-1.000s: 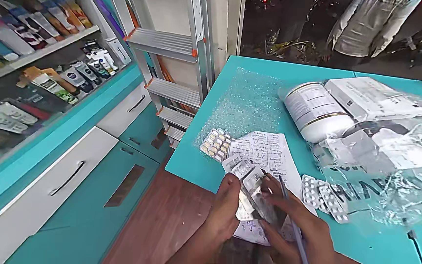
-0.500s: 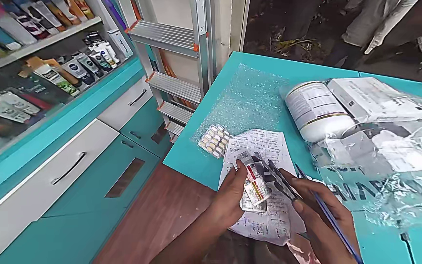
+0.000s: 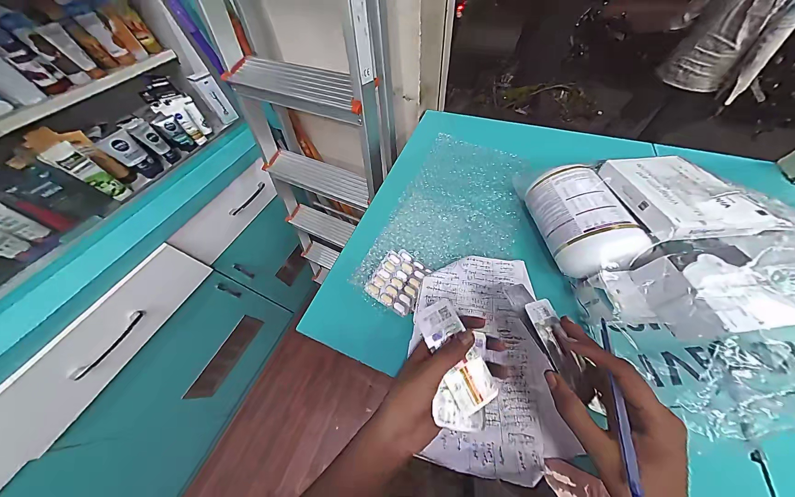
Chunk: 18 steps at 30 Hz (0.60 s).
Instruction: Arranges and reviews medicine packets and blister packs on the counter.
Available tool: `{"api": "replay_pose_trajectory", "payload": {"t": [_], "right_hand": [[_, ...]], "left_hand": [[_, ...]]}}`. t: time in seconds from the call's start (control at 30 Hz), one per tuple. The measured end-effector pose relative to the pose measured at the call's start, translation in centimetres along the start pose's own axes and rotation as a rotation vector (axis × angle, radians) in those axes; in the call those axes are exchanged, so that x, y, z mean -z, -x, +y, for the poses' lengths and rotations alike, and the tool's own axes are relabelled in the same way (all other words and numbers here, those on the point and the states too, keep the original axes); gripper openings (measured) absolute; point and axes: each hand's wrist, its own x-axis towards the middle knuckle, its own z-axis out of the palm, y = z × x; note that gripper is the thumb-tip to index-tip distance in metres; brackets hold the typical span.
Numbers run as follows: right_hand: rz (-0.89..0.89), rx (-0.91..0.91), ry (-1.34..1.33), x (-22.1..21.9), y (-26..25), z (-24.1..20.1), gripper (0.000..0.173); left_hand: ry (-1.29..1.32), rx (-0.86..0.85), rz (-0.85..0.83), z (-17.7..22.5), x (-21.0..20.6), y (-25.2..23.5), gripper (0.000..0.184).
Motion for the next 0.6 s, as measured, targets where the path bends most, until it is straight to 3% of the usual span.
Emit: {"api": "replay_pose_trajectory", "payload": {"t": [0.27, 0.4, 0.47, 0.6], "right_hand": [[-0.004, 0.059, 0.350, 1.0, 1.5, 0.8, 0.036], [-0.021, 0.119, 0.519, 0.8, 1.9, 0.6, 0.033], [-0.018, 0.133, 0.585, 0.4, 2.3, 0.9, 0.033], [-0.020, 0.145, 0.623, 0.1, 2.9, 1.6, 0.032]], "left_hand": [[0.020, 0.097, -0.205, 1.1, 3.0, 1.9, 0.039], [-0.102, 0.220, -0.341, 1.7, 4.0, 1.7, 0.084], [-0.153, 0.269, -0.348, 2.1, 4.0, 1.6, 0.096], [-0.243, 0.394, -0.329, 3.2, 3.8, 0.6, 0.084]]}}
